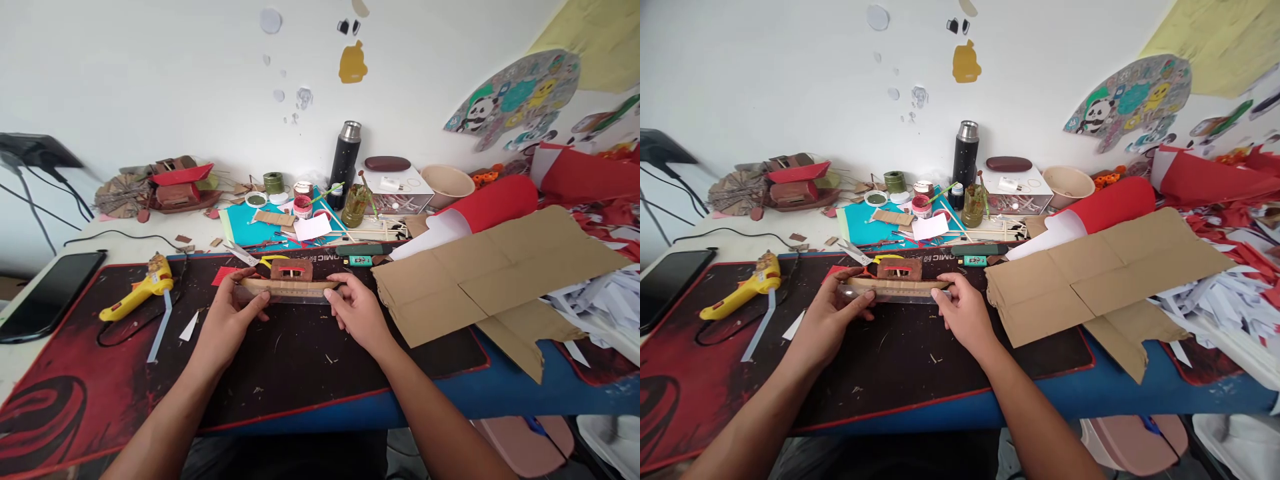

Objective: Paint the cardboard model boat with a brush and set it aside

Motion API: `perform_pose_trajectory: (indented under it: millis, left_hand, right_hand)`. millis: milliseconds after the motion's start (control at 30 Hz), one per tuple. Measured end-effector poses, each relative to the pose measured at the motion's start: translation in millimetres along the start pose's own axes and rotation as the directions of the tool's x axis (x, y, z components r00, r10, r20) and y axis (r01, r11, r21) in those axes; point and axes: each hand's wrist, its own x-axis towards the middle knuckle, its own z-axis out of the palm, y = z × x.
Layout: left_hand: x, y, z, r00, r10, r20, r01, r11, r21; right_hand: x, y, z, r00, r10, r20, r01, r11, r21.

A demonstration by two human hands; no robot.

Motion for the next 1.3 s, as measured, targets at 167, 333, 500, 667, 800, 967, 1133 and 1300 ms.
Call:
perform_pose_trajectory:
  millis: [167, 333, 500, 667, 800, 967, 1133, 1300]
  left_hand:
    - [-4.0, 2.6, 6.4, 0.999, -0.036, -0.021, 0.033, 0.991, -0.131]
    - [-6.7, 7.1, 12.1, 0.99, -0.139, -0.022, 0.124, 0.933, -0.339]
    - [-4.6, 8.6, 12.9, 0.978, -0.198, -0.062, 0.144, 0.865, -0.481]
    - [-5.7, 7.0, 19.1, 0.977, -0.214, -0.017, 0.175, 0.84, -0.513]
    - [-7.9, 7.3, 22.7, 0.983, -0.182, -0.021, 0.149, 0.86, -0.487]
    - [-7.9, 7.4, 24.1, 0.985, -0.162, -0.065, 0.116, 0.887, -0.447]
    - [-6.5, 8.3, 26.0, 0.983, -0.154, -0.101, 0.092, 0.887, -0.453]
    - [-4.5, 9.6, 24.3, 0.979, -0.177, -0.104, 0.11, 0.88, -0.462]
  right_hand:
    - [0.6, 0.2, -0.2, 1.0, -0.008, 0.011, 0.008, 1.0, -0.008]
    - [0.5, 0.0, -0.5, 1.0, -0.008, 0.013, 0.008, 1.0, -0.011]
    - [-1.3, -1.7, 0.1, 1.0, -0.014, 0.011, 0.014, 0.999, -0.035]
    - [-0.1, -1.1, 0.1, 1.0, -0.009, 0.015, 0.01, 1.0, -0.018]
    - [-0.1, -0.3, 0.2, 1.0, -0.018, 0.011, 0.018, 1.0, -0.021]
    - [-1.7, 0.3, 1.2, 0.999, -0.035, 0.015, 0.036, 0.999, -0.04]
    - [-3.1, 2.8, 1.0, 0.999, -0.043, 0.012, 0.043, 0.999, 0.004]
    - [-5.5, 2.8, -0.4, 1.0, -0.021, -0.002, 0.021, 0.998, 0.056]
